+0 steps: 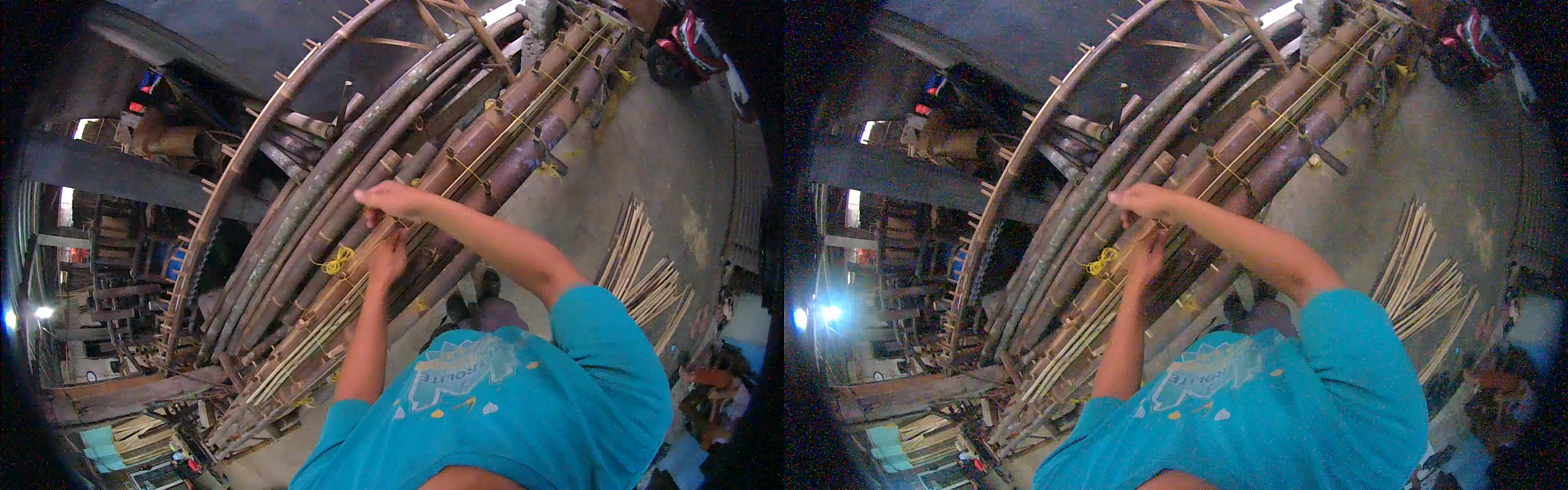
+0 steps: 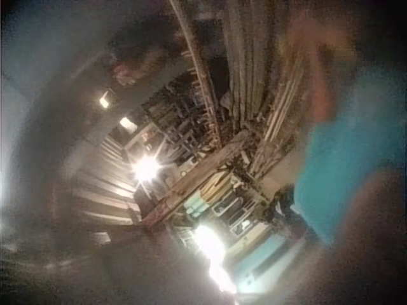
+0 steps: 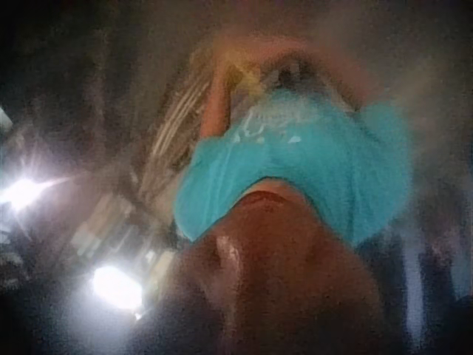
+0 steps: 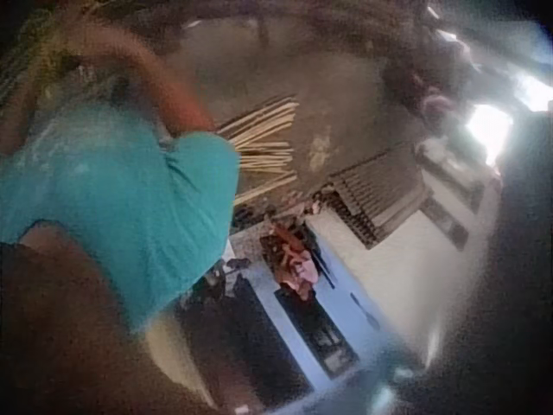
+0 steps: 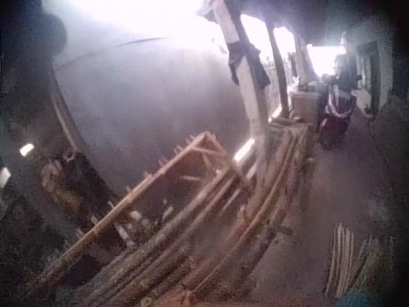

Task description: The person repeatedly picks up thin bamboo strips from the floor and secures them to a large wooden rack using yellow plastic ties. The person ties each strip individually and then places the next strip onto the rack.

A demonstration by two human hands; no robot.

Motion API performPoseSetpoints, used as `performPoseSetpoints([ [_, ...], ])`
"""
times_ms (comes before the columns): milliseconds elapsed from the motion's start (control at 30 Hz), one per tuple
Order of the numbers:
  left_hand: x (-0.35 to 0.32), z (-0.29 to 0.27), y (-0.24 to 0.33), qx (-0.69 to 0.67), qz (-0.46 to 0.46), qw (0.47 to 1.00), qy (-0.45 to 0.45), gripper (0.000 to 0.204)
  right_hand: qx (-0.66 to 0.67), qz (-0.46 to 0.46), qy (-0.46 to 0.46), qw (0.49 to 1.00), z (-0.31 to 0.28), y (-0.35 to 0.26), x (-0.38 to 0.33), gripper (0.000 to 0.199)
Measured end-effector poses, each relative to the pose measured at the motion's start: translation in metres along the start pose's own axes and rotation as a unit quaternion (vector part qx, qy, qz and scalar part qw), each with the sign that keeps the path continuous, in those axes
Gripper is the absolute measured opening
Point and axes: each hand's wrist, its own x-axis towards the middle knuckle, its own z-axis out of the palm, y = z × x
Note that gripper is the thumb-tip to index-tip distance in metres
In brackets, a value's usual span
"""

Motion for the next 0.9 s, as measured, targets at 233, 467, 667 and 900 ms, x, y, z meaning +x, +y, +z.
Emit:
performPoseSetpoints([
  [233, -0.010, 0.001, 0.026, 0.033, 0.025, 0.996, 0.082, 0.032, -0.146, -0.110, -0.008, 0.983, 0.080, 0.055, -0.168, 0.041],
  [467, 0.097, -0.041, 0.034, -0.110, 0.047, 0.975, 0.189, 0.031, -0.263, -0.132, 0.061, 0.954, 0.088, 0.073, -0.173, 0.041],
  [667, 0.106, -0.026, -0.058, 0.102, 0.035, 0.991, 0.084, 0.036, -0.406, -0.080, 0.097, 0.905, 0.108, 0.048, -0.167, 0.022],
  [900, -0.059, -0.116, -0.079, 0.213, -0.090, 0.972, 0.040, 0.039, 0.141, 0.027, 0.058, 0.988, 0.236, 0.050, -0.153, 0.021],
])
